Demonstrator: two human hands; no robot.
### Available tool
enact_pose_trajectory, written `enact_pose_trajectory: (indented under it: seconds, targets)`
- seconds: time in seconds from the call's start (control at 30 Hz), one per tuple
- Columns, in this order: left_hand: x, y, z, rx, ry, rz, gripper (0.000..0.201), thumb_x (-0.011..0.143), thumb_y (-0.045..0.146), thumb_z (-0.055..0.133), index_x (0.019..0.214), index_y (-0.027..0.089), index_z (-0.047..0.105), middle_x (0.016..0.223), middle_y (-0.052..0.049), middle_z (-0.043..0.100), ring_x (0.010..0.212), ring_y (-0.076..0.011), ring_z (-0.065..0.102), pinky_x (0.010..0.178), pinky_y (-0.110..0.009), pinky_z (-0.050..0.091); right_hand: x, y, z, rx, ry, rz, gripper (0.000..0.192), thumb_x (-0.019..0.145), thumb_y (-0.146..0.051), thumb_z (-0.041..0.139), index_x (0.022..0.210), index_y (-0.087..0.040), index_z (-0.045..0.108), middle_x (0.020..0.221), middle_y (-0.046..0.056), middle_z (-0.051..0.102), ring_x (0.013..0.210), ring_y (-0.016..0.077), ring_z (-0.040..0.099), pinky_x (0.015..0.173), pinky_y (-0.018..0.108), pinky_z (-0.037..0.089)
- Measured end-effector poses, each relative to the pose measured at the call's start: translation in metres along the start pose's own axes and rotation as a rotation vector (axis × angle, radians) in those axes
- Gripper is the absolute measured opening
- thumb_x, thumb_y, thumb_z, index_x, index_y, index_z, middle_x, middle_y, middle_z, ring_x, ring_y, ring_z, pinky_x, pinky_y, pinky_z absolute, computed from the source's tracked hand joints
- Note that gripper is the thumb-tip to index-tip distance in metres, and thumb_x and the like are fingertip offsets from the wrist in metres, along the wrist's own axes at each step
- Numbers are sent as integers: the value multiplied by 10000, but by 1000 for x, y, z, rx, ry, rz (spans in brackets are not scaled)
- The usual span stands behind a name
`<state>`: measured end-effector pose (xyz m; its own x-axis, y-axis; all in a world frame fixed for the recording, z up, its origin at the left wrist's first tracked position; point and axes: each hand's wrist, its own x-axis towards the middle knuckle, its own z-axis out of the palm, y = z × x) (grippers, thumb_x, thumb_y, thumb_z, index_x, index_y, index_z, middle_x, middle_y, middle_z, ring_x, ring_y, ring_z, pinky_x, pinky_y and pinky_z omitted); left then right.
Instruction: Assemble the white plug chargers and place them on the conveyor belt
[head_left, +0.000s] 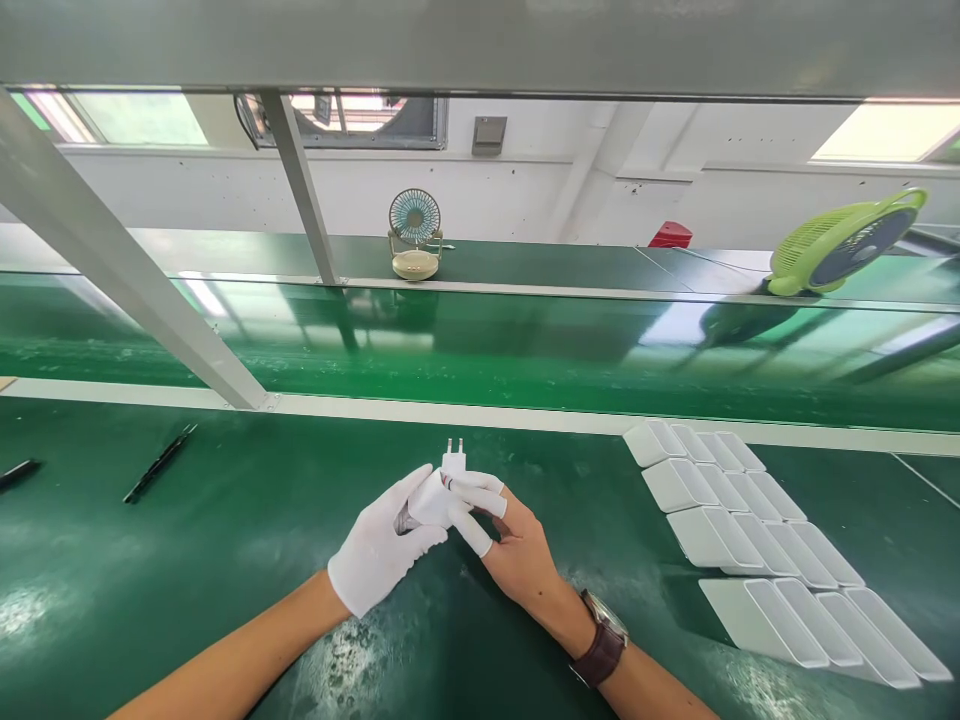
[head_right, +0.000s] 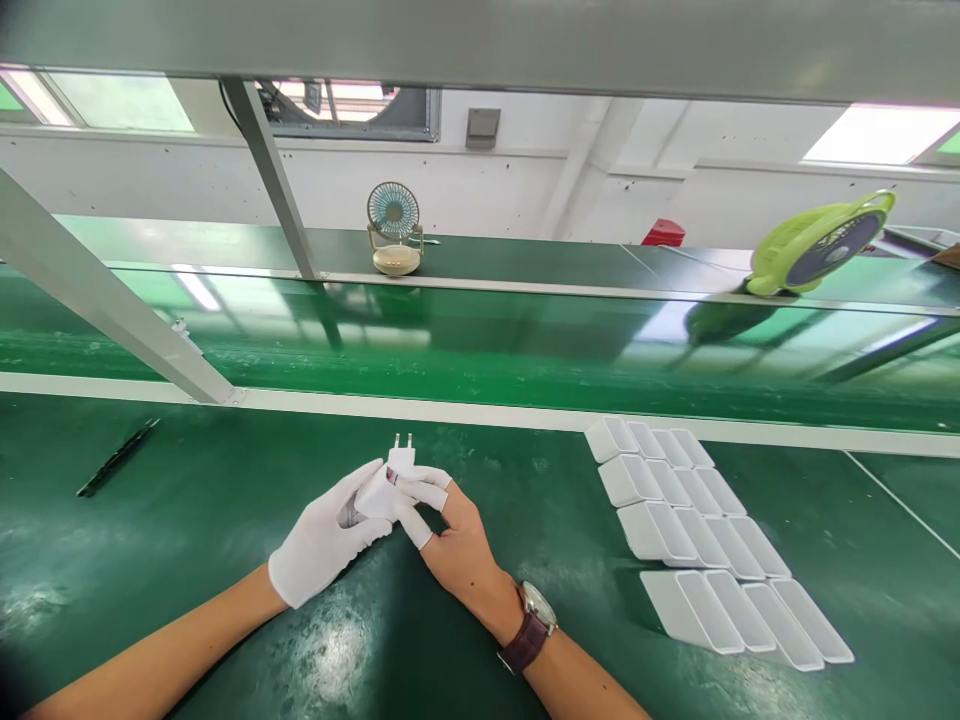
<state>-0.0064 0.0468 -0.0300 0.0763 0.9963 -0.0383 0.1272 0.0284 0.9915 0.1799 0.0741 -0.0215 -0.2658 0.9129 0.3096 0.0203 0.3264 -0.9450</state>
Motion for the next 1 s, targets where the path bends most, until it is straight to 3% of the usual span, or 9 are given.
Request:
enact_pose_trajectory:
  seconds: [0.07, 0.17, 0.27, 0.57, 0.73, 0.87, 1.0]
  targets:
    - [-2, -3, 1, 33, 49, 95, 633, 799, 209, 688, 1393, 256, 474, 1203, -71, 680, 935, -203, 714, 811, -361, 634, 3, -2, 1, 224, 0, 200, 287, 861, -342, 723, 1140, -273, 718, 1220, 86, 687, 1078, 249, 658, 920, 410, 572]
    - [-4, 1, 2, 160, 89, 308, 658, 746, 175, 733, 1356, 259, 500, 1353, -108, 581, 1135, -260, 644, 848, -377, 617, 7, -8, 4, 544, -41, 467, 357, 829, -403, 760, 1140, -237, 708, 1152, 87, 715, 1031, 257, 672, 877, 432, 578]
    - [-6, 10, 1, 263, 92, 432, 639, 760, 171, 725, 1357, 255, 513, 1391, -123, 559, 1210, -282, 599, 859, -379, 604, 9, -14, 5, 710, -92, 603, 359, 818, -389, 777, 1121, -207, 716, 1124, 86, 721, 1007, 244, 676, 876, 415, 564]
    - [-4, 18, -6, 302, 182, 441, 274, 953, 193, 514, 1166, 256, 673, 1202, -56, 711, 1055, -193, 694, 865, -300, 604, 8, -14, 3, 749, -147, 692, 341, 805, -353, 802, 1100, -194, 736, 1066, 72, 721, 868, 176, 678, 832, 358, 542]
    - [-6, 22, -5, 281, 149, 443, 345, 974, 198, 471, 1283, 265, 609, 1267, -59, 683, 1042, -186, 698, 855, -300, 615, 11, -13, 3, 785, -146, 720, 334, 819, -357, 788, 1093, -173, 739, 972, 64, 725, 770, 134, 644, 723, 286, 537]
    - [-8, 23, 1, 303, 107, 474, 509, 900, 222, 624, 1393, 265, 502, 1361, -93, 620, 1123, -224, 665, 871, -333, 614, 11, -11, 2, 804, -144, 724, 353, 837, -400, 765, 1098, -164, 734, 919, 61, 729, 710, 128, 629, 671, 264, 529]
    - [-9, 23, 4, 367, 165, 503, 588, 830, 241, 702, 1382, 253, 500, 1339, -108, 622, 1140, -258, 653, 922, -403, 596, 10, -10, 2, 798, -162, 736, 378, 846, -424, 751, 1117, -162, 725, 890, 63, 731, 714, 141, 643, 642, 254, 525]
